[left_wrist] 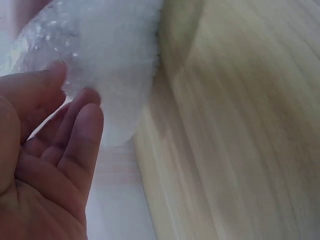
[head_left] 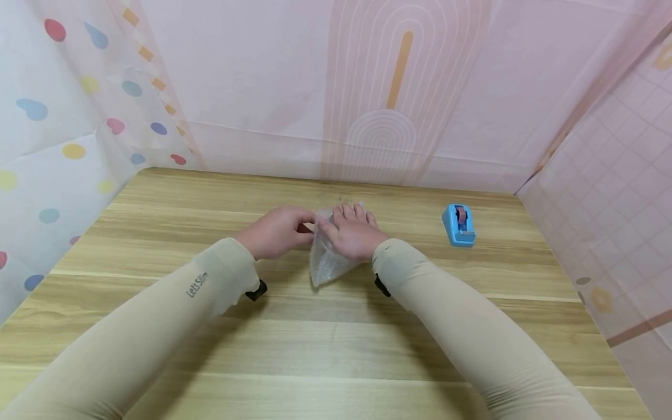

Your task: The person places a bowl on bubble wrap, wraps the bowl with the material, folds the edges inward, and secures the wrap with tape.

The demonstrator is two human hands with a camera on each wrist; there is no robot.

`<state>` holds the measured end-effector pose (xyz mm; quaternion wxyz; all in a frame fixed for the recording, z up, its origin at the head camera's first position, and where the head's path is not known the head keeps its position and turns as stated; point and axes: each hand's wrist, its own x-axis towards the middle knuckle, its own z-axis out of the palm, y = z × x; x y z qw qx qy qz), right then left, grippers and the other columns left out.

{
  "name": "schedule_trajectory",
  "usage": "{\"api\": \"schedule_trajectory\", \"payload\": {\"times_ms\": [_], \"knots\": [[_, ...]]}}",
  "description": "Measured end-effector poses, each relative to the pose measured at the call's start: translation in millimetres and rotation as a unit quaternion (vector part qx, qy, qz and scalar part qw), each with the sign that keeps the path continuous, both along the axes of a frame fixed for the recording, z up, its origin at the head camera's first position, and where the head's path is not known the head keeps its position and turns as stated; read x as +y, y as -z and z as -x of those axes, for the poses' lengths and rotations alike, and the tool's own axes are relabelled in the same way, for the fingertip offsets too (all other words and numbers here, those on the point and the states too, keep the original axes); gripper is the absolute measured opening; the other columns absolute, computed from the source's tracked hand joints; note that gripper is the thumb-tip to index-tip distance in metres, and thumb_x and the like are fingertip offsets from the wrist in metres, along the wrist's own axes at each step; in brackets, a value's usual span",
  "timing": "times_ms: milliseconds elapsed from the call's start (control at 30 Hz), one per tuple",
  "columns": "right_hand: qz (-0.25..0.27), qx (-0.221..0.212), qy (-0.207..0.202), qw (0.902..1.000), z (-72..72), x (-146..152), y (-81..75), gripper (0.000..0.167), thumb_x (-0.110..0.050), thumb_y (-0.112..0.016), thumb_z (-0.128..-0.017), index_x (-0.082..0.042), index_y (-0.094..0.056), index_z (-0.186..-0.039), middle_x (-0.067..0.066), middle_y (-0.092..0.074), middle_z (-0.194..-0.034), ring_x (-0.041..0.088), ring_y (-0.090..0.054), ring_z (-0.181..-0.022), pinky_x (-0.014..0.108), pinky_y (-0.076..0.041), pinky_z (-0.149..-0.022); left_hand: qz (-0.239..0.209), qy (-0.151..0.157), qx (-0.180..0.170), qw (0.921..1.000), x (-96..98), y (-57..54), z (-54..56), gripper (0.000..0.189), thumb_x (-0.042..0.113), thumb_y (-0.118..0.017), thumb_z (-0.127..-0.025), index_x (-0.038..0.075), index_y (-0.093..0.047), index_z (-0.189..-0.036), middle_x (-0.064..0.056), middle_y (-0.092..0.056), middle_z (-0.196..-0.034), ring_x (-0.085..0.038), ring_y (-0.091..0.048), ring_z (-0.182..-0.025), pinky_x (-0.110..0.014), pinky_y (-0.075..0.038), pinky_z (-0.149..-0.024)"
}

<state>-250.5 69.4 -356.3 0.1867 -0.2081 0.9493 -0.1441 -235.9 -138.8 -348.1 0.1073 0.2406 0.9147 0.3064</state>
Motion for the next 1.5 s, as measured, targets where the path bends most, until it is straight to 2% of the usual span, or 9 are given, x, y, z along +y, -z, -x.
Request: {"api": "schedule_trajectory", "payload": {"times_ms": [100, 200, 333, 567, 700, 867, 1000, 1200, 1500], "knots": [[0.019, -0.005, 0.0, 0.9998, -3.1, 2, -2.9, 0.087, -0.065, -0.004, -0.107, -0.005, -0.008, -0.17, 0.016, 0.0, -0.178, 0.04, 0.007, -0.164, 0.061, 0.004, -0.132, 0.009, 0.007, 0.027, 0.9996, 3.3, 3.6, -0.3, 0.037, 0.022, -0.071, -0.101, 0.016, -0.071, -0.138, -0.009, -0.073, -0.135, -0.022, -0.075, -0.11, -0.043, -0.061, -0.097], [0.038, -0.005, 0.003, 0.9993, -7.5, 2, -5.7, 0.087, -0.066, -0.004, -0.107, -0.006, -0.01, -0.17, 0.017, -0.001, -0.178, 0.041, 0.007, -0.164, 0.061, 0.004, -0.132, 0.006, 0.015, 0.045, 0.9989, 7.5, 6.3, -0.6, 0.036, 0.024, -0.073, -0.101, 0.011, -0.073, -0.135, -0.013, -0.066, -0.144, -0.027, -0.071, -0.12, -0.045, -0.058, -0.104], [0.053, -0.004, 0.014, 0.9985, -12.8, 3, -8.9, 0.089, -0.068, 0.0, -0.106, -0.006, -0.011, -0.169, 0.018, 0.0, -0.178, 0.041, 0.008, -0.164, 0.06, 0.006, -0.132, 0.015, 0.018, 0.062, 0.9978, 14.0, 8.2, -3.0, 0.037, 0.03, -0.074, -0.1, 0.006, -0.075, -0.128, -0.015, -0.062, -0.145, -0.034, -0.062, -0.131, -0.05, -0.051, -0.112], [0.062, -0.005, 0.028, 0.9977, -12.4, 3, -8.8, 0.091, -0.068, 0.0, -0.106, -0.004, -0.011, -0.169, 0.018, 0.0, -0.178, 0.041, 0.007, -0.164, 0.058, 0.007, -0.132, 0.033, 0.032, 0.111, 0.9928, 23.7, 11.4, -6.8, 0.056, 0.038, -0.071, -0.101, 0.003, -0.063, -0.144, -0.015, -0.058, -0.151, -0.037, -0.05, -0.143, -0.054, -0.038, -0.124], [0.075, -0.012, 0.024, 0.9968, -11.4, 5, -10.1, 0.089, -0.066, -0.002, -0.107, -0.003, -0.01, -0.169, 0.019, 0.001, -0.177, 0.042, 0.008, -0.164, 0.059, 0.007, -0.132, 0.039, 0.058, 0.104, 0.9921, 28.6, 18.9, -4.8, 0.07, 0.04, -0.064, -0.105, 0.003, -0.043, -0.16, -0.015, -0.044, -0.165, -0.035, -0.038, -0.155, -0.05, -0.027, -0.131], [0.114, -0.027, 0.007, 0.9931, -9.5, 11, -13.9, 0.08, -0.057, -0.003, -0.11, -0.004, -0.013, -0.169, 0.02, -0.001, -0.177, 0.043, 0.008, -0.164, 0.059, 0.007, -0.132, 0.081, 0.051, 0.07, 0.993, 34.1, 22.4, -8.7, 0.079, 0.049, -0.054, -0.108, 0.009, -0.022, -0.168, -0.009, -0.012, -0.177, -0.041, -0.008, -0.164, -0.051, -0.009, -0.134], [0.175, -0.048, 0.034, 0.9827, -8.4, 20, -15.1, 0.074, -0.055, -0.007, -0.112, -0.01, -0.016, -0.17, 0.012, -0.007, -0.178, 0.037, 0.003, -0.165, 0.052, 0.002, -0.134, 0.111, 0.044, 0.068, 0.9905, 39.4, 23.8, -9.8, 0.08, 0.051, -0.045, -0.11, 0.005, -0.014, -0.168, -0.012, -0.003, -0.177, -0.044, 0.0, -0.164, -0.052, -0.008, -0.133], [0.27, -0.063, 0.119, 0.9535, -7.8, 29, -15.3, 0.078, -0.062, -0.015, -0.11, -0.012, -0.024, -0.169, 0.004, -0.022, -0.176, 0.023, -0.015, -0.165, 0.041, -0.011, -0.135, 0.151, 0.022, 0.078, 0.9853, 48.2, 23.8, -10.2, 0.08, 0.052, -0.039, -0.11, 0.0, -0.016, -0.167, -0.019, -0.003, -0.177, -0.044, 0.001, -0.164, -0.051, -0.007, -0.134], [0.336, -0.08, 0.14, 0.9278, -9.6, 38, -14.5, 0.073, -0.056, -0.024, -0.112, -0.009, -0.03, -0.167, 0.006, -0.023, -0.176, 0.023, -0.015, -0.165, 0.041, -0.01, -0.135, 0.199, -0.021, 0.057, 0.9781, 62.0, 21.2, -6.2, 0.081, 0.054, -0.037, -0.109, 0.009, -0.01, -0.17, -0.014, 0.002, -0.178, -0.043, 0.004, -0.164, -0.056, -0.007, -0.133]]}}
